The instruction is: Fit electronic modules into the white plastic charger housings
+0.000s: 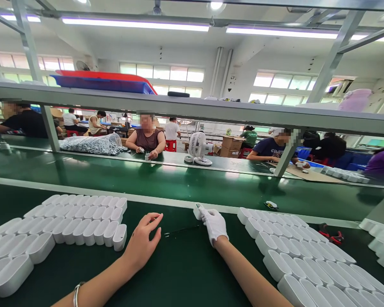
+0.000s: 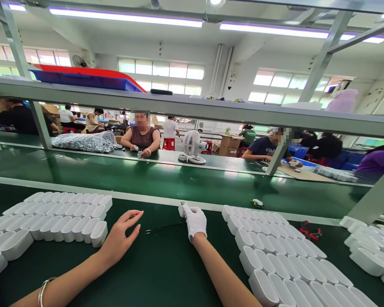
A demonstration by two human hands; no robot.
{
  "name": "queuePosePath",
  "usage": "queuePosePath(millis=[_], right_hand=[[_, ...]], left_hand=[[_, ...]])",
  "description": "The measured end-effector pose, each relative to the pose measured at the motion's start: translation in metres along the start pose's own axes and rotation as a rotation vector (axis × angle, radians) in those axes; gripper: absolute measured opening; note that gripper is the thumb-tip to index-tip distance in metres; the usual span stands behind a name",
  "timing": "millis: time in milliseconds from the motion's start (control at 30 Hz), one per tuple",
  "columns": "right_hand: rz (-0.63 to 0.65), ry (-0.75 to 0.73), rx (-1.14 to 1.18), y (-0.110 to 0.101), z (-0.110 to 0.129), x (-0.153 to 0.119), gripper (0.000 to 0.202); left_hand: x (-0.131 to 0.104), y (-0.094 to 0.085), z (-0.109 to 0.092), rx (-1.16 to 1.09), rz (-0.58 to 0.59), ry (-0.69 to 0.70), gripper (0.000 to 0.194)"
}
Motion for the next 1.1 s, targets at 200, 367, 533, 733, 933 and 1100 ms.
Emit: queuePosePath(millis=[200,367,533,733,933,1100], right_hand=[[0.038,0.061,0.185,0.017,-0.017,0.005,0.032],[0.126,0.130,0.389,0.034,-0.023,0.005,0.039],[0.200,0.195,0.546,0.032,-0.022,0.001,0.046],[0.236,0.234,0.685,0.034,-0.018,0.001,0.042],[0.234,0.259,0.708,0.033,-0.014,0.000,0.039],[0.224,0.264,0.719,0.033,-0.011,-0.001,0.042]], left_hand=[[0.001,0.003,0.003,-0.018,0.023,-0.072,0.039],[-0.001,0.005,0.003,-0.052,0.036,-0.103,0.042],[-0.001,0.005,0.006,-0.063,0.038,-0.142,0.045],[0.002,0.003,0.006,-0.036,0.059,-0.160,0.041],[-0.001,0.000,-0.003,-0.044,0.006,-0.132,0.040],[-0.002,-0.001,-0.005,-0.073,-0.007,-0.137,0.045]])
Point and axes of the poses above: each hand's wrist, its own x-axis towards the middle knuckle, its own y-axis out of the palm, z = x × y, the point moved 5 cm from there along x, towards the middle knuckle, and after that the axes turned 15 degrees about -y, right-handed, at the moved point
